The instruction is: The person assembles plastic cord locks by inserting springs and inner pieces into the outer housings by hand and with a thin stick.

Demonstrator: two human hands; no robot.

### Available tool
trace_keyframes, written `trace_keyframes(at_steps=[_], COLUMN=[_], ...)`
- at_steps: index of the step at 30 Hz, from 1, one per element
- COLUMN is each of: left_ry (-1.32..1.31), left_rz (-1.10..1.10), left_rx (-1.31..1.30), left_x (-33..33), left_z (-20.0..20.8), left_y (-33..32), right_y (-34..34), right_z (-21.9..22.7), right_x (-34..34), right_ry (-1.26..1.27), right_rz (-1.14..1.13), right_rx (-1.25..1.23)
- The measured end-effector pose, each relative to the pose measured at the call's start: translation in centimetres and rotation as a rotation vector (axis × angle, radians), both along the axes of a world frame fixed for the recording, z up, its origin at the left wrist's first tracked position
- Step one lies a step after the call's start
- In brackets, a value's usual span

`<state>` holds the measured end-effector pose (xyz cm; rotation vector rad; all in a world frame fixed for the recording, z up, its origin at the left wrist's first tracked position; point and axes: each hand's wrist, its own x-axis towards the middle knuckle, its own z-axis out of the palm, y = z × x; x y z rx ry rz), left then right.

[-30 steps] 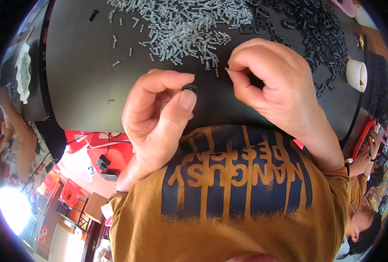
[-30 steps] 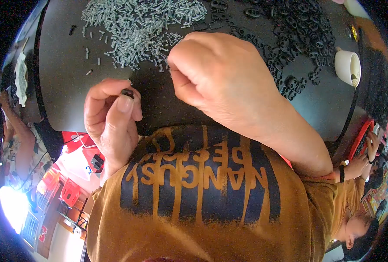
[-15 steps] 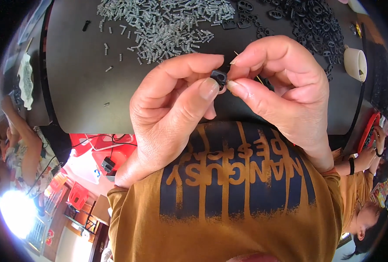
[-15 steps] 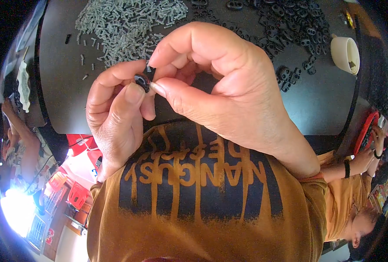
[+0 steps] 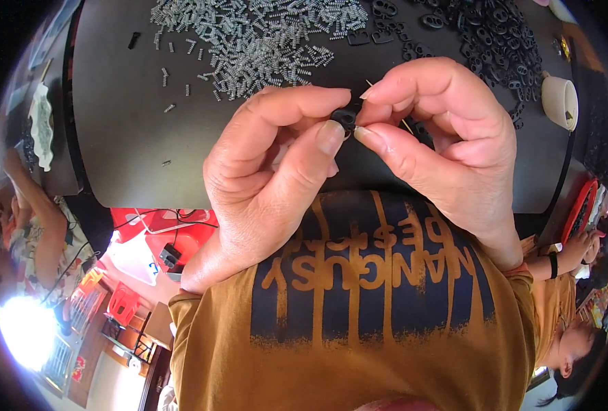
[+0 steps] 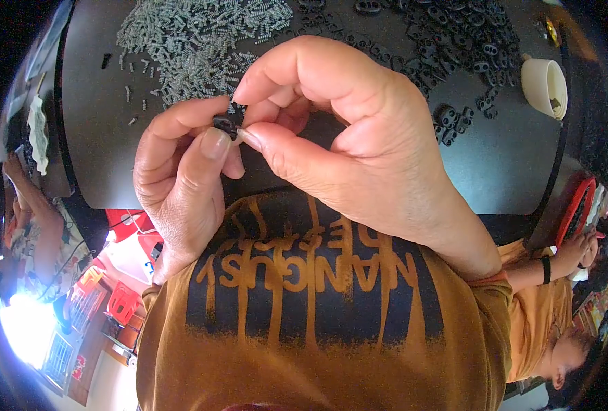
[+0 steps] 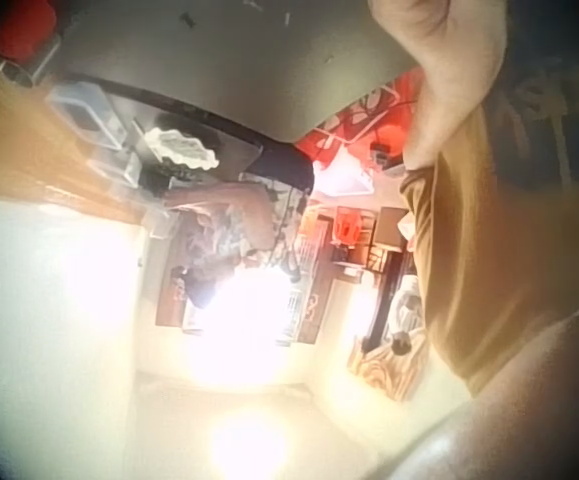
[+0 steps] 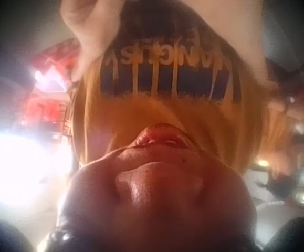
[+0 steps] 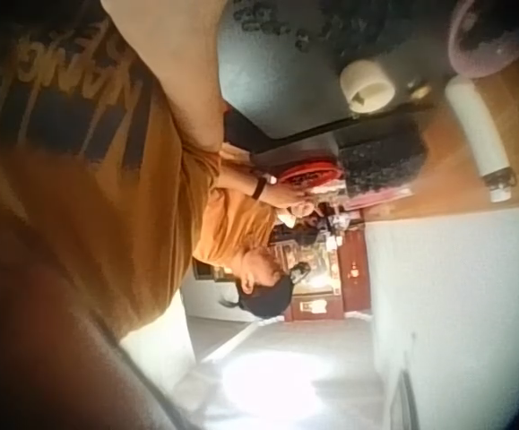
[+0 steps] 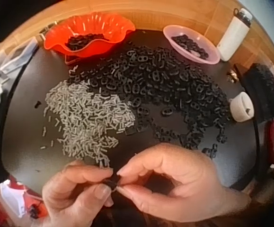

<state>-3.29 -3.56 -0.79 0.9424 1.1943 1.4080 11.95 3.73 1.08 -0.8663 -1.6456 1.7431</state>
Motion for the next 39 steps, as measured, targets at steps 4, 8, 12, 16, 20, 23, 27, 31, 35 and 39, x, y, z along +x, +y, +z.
trace_keyframes(at_steps=[4, 8, 12, 16, 20, 23, 27, 31, 35, 39], left_ry=[0.036, 0.149, 0.328, 0.361, 0.008, -0.033, -0.013, 0.083, 0.103, -0.073], left_rz=[-0.019, -0.006, 0.000, -0.039, -0.024, 0.015, 0.010, 0.001, -0.009, -0.014], left_rx=[0.020, 0.082, 0.092, 0.114, -0.001, -0.022, 0.037, 0.059, 0.047, 0.023], left_x=[-0.2, -0.3, -0.1, -0.3, 0.5, 1.0, 1.2, 1.3, 1.4, 1.5], left_z=[-0.5, -0.8, -0.1, 0.0, 0.2, 0.5, 0.1, 0.1, 0.2, -0.1], left_y=[0.0, -0.1, 0.2, 0.1, 0.4, 0.5, 0.5, 0.5, 0.7, 1.1], right_y=[0.0, -0.1, 0.2, -0.3, 0.1, 0.1, 0.2, 0.2, 0.1, -0.2], right_z=[0.0, -0.1, -0.5, -0.2, -0.4, -0.4, -0.7, -1.2, -1.5, -1.1], right_x=[0.0, -0.1, 0.2, 0.2, 0.5, 0.7, 0.8, 0.8, 1.1, 1.0], right_ry=[-0.022, -0.023, -0.005, -0.022, 0.021, 0.031, 0.074, 0.065, 0.051, 0.173], right_rz=[0.006, -0.006, 0.045, 0.009, -0.012, -0.011, -0.001, 0.006, 0.006, -0.049], right_rx=[0.015, 0.029, 0.118, 0.116, 0.214, 0.289, 0.317, 0.453, 0.468, 0.111])
